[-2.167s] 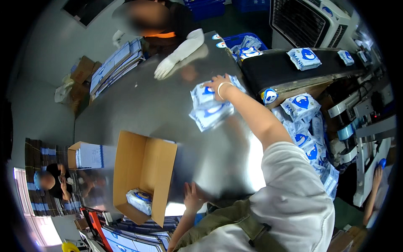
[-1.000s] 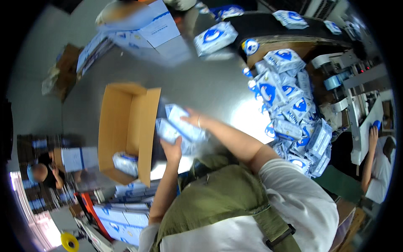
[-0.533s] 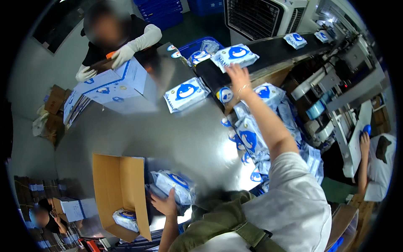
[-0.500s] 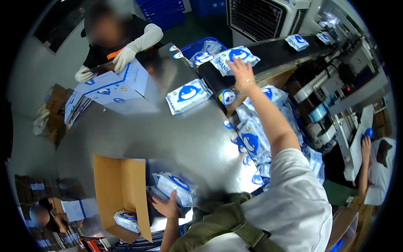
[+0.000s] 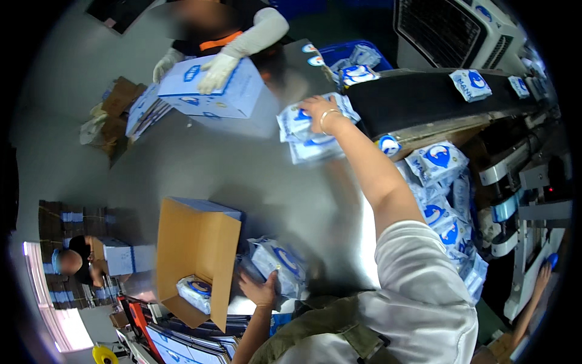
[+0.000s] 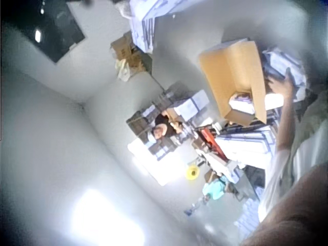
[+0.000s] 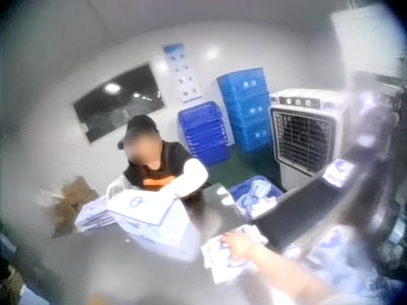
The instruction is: The person picks up blue packages from a table, places them inside a cardboard box, and then moves the box onto a stack on a blue plastic crate.
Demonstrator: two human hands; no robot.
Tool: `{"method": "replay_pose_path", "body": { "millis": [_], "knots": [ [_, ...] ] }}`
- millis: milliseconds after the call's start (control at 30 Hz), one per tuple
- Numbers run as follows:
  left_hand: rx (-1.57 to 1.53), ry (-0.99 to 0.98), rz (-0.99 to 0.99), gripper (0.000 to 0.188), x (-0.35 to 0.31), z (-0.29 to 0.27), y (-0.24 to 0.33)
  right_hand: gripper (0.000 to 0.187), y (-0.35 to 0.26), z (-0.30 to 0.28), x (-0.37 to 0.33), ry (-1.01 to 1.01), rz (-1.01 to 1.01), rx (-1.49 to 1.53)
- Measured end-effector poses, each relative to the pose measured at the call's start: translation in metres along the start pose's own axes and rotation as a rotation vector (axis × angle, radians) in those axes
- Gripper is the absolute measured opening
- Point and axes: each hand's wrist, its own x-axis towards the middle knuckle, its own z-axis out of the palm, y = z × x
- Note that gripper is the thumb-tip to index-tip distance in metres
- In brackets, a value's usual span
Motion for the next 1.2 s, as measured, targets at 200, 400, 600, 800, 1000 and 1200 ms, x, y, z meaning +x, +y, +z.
{"method": "replay_pose_path", "body": {
  "millis": [200,400,600,800,1000,1200],
  "knots": [
    [-0.031,0.035,0.022,0.113,-0.003,0.0,-0.003,0.063,-0.055,0.028,-0.114,0.062,-0.195,-0.006],
    [-0.093,0.023,0.1,0.11,-0.005,-0.001,-0.003,0.085,-0.118,0.065,-0.301,0.203,-0.153,-0.155],
    [-0.323,-0.073,0.084,0.106,-0.001,-0.015,-0.015,0.097,-0.111,0.032,-0.231,0.024,0.13,-0.061],
    [-0.92,-0.443,-0.541,0.081,0.009,0.002,-0.065,0.106,-0.035,0.065,-0.16,-0.387,0.363,0.413],
    [-1.15,-0.502,-0.653,0.055,0.016,0.016,-0.067,0.095,-0.108,0.121,-0.193,-0.451,0.386,1.291],
    [-1.174,-0.447,-0.487,0.058,-0.059,0.0,-0.041,0.069,-0.06,0.112,-0.262,-0.277,0.618,1.622]
  ]
}}
